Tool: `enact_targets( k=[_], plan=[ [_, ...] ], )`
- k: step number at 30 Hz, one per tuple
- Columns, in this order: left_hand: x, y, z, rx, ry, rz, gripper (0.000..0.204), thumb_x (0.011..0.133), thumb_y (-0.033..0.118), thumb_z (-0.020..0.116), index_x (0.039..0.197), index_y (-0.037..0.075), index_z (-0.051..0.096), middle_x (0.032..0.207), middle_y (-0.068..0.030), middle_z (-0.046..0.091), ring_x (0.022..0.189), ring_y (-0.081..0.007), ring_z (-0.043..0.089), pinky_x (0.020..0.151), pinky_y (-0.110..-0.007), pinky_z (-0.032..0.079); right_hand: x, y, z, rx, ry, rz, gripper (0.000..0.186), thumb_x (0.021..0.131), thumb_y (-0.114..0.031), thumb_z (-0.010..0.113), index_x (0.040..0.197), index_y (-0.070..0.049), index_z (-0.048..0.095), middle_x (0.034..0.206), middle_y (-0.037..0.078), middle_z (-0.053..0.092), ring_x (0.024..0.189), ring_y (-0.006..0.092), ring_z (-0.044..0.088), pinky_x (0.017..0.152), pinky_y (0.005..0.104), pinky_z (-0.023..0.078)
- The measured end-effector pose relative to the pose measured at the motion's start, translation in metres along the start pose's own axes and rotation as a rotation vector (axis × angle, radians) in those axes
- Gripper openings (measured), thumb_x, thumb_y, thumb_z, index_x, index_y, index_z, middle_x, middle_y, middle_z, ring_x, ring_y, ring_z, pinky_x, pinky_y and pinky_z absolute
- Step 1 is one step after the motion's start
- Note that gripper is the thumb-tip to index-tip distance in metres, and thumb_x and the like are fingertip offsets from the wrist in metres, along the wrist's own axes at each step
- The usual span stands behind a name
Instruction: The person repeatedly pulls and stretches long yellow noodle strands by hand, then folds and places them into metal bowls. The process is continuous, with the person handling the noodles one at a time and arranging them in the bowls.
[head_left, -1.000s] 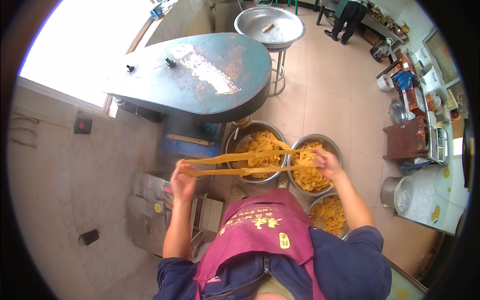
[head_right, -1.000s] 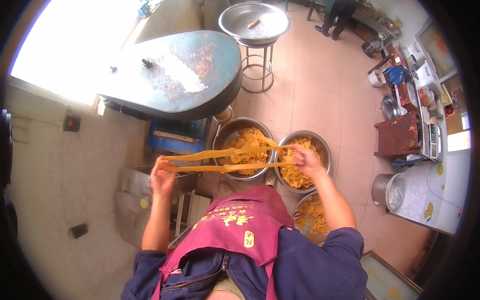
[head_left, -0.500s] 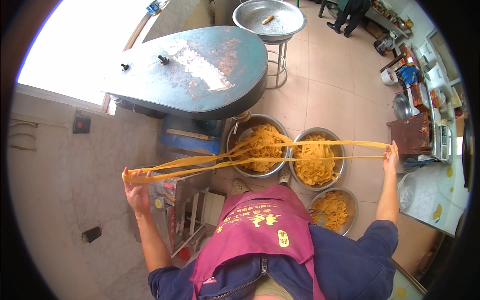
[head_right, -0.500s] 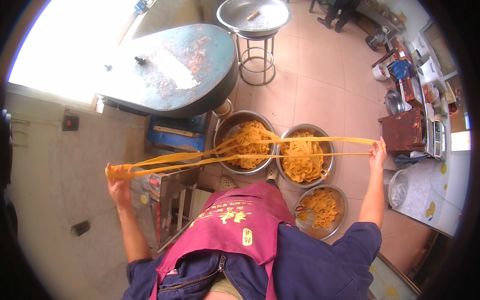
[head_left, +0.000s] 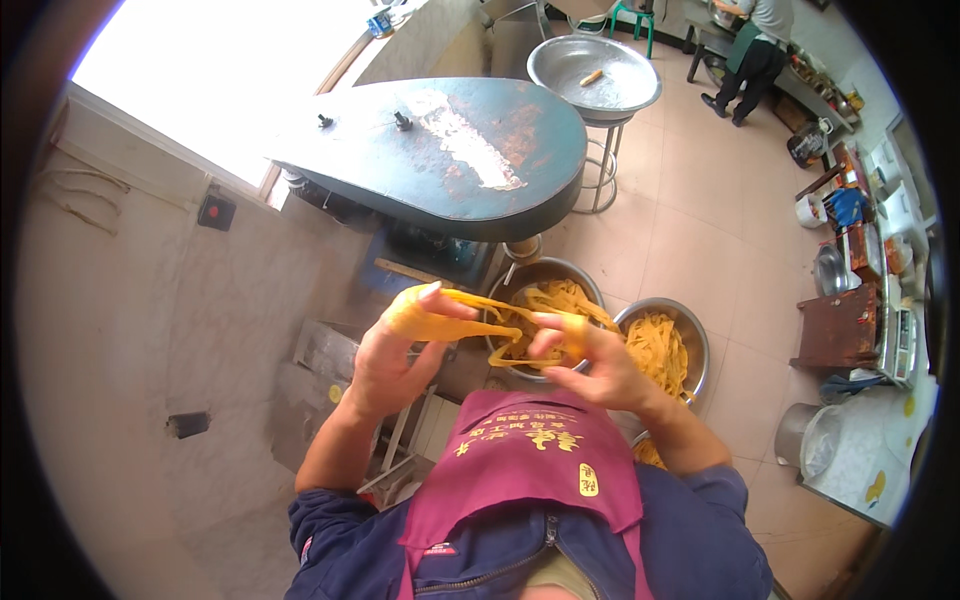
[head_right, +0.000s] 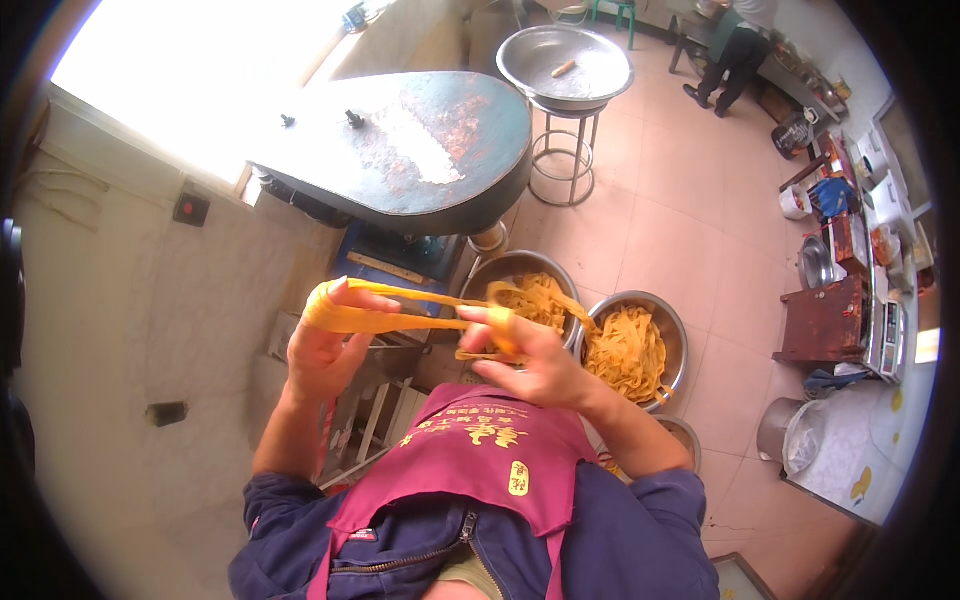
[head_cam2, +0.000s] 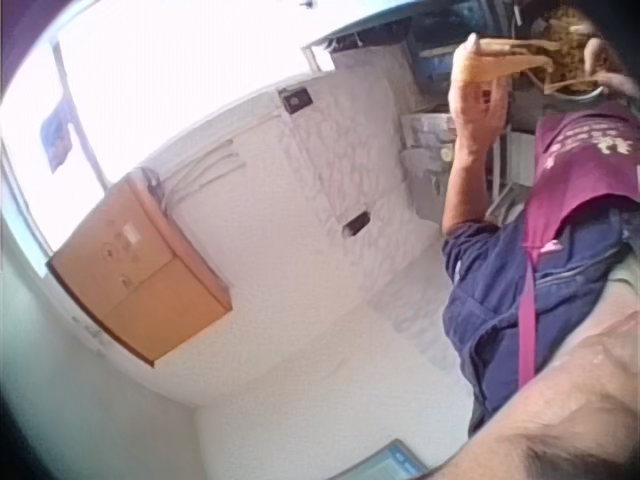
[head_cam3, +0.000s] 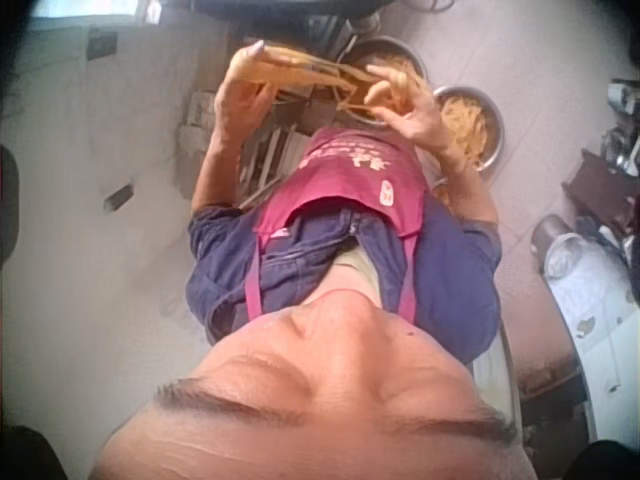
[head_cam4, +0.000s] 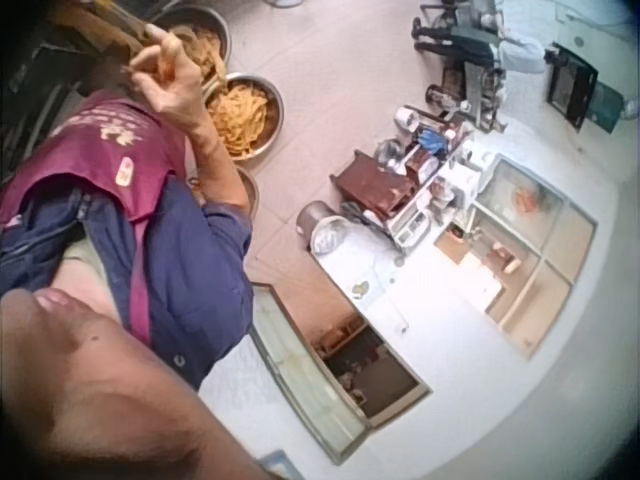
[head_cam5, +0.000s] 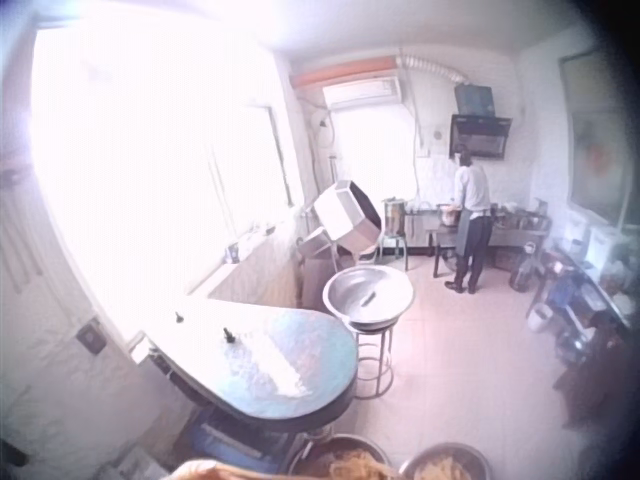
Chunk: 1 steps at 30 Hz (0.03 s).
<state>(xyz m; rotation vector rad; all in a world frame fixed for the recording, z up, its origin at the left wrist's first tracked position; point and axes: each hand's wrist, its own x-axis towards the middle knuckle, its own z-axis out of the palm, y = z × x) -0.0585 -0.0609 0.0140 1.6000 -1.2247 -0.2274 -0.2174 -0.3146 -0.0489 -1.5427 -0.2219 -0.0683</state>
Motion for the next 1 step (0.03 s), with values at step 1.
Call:
enact_targets(
  k=[1],
  plan=[
    [0.007,0.0113,0.0013,-0.043,-0.043,0.007,0.077,0.091,-0.023,0.051,0.158,0.009,0.032,0.129,-0.0204,0.062,0.121,-0.0312,0.064,0.104,-0.044,0.052,-0.0012,-0.0038,-0.0002,-0.011,-0.007,-0.004,0.068,0.096,0.004,0.064,0.158,-0.01,0.039,0.115,0.009,0.064,0.106,0.0146,0.064,0.086,0.0261,0.057]
  ],
)
